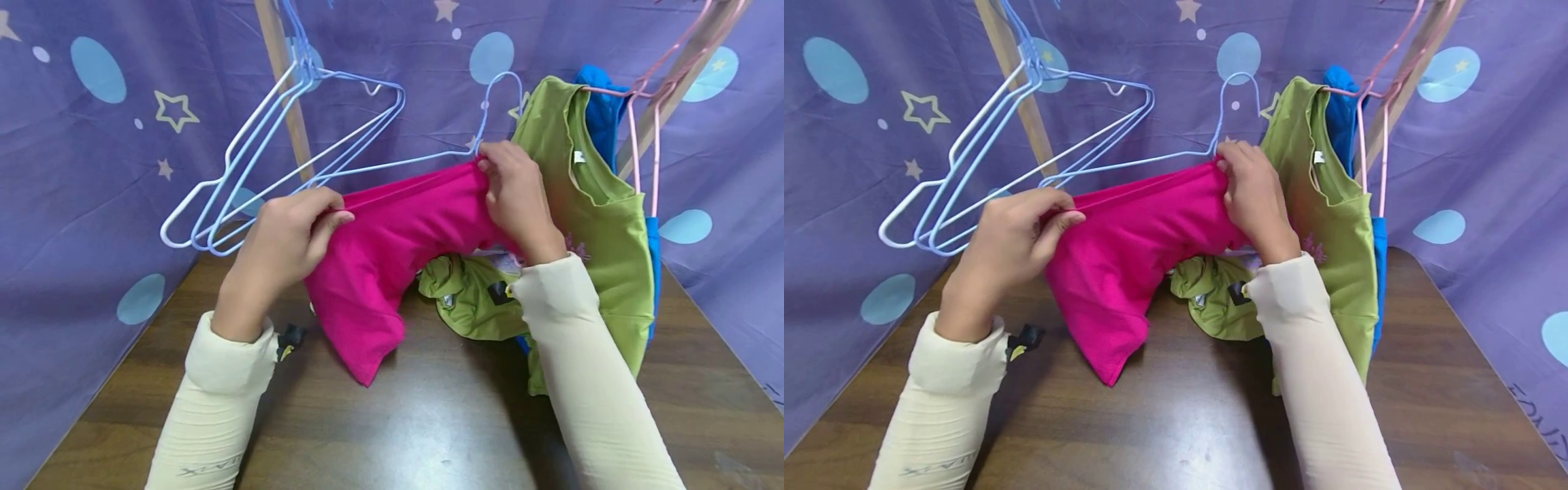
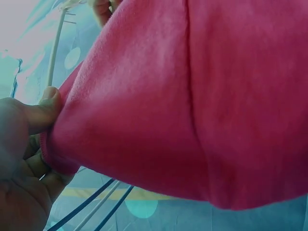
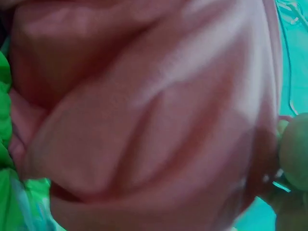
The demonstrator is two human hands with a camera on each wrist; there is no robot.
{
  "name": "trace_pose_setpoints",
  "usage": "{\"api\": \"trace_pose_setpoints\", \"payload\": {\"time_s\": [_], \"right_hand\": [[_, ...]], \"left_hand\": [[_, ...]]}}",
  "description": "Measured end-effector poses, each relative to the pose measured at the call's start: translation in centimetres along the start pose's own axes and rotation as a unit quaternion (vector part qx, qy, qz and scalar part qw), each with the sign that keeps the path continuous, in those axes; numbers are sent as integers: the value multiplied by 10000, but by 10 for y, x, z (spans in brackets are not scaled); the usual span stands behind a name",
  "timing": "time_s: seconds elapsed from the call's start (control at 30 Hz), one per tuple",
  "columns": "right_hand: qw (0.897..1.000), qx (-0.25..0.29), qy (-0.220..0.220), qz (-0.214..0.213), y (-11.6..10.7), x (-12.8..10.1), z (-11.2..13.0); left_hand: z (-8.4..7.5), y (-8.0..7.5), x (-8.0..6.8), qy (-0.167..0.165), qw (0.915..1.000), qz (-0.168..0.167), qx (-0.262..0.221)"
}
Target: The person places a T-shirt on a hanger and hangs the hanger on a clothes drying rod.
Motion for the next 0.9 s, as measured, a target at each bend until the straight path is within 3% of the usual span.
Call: {"api": "trace_pose_setpoints", "payload": {"time_s": [0.13,0.33,0.9], "right_hand": [[9986,185,-241,431,1,-2,-2],[9953,402,-468,741,2,-7,-4],[9882,758,-941,944,7,-19,7]], "left_hand": [[-1,-7,0,105,9999,-89,-31],[-1,-12,0,142,9997,-162,-102],[-2,-25,-5,339,9993,-138,-69]]}}
Point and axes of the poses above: each hand's wrist, its own x-axis towards the middle knuckle, its own y-axis out of the palm, z = x × y, the point moved 10 cm from there along x, towards the middle knuckle, and after that the axes turned 4 degrees about -y, right-handed, at the moved point
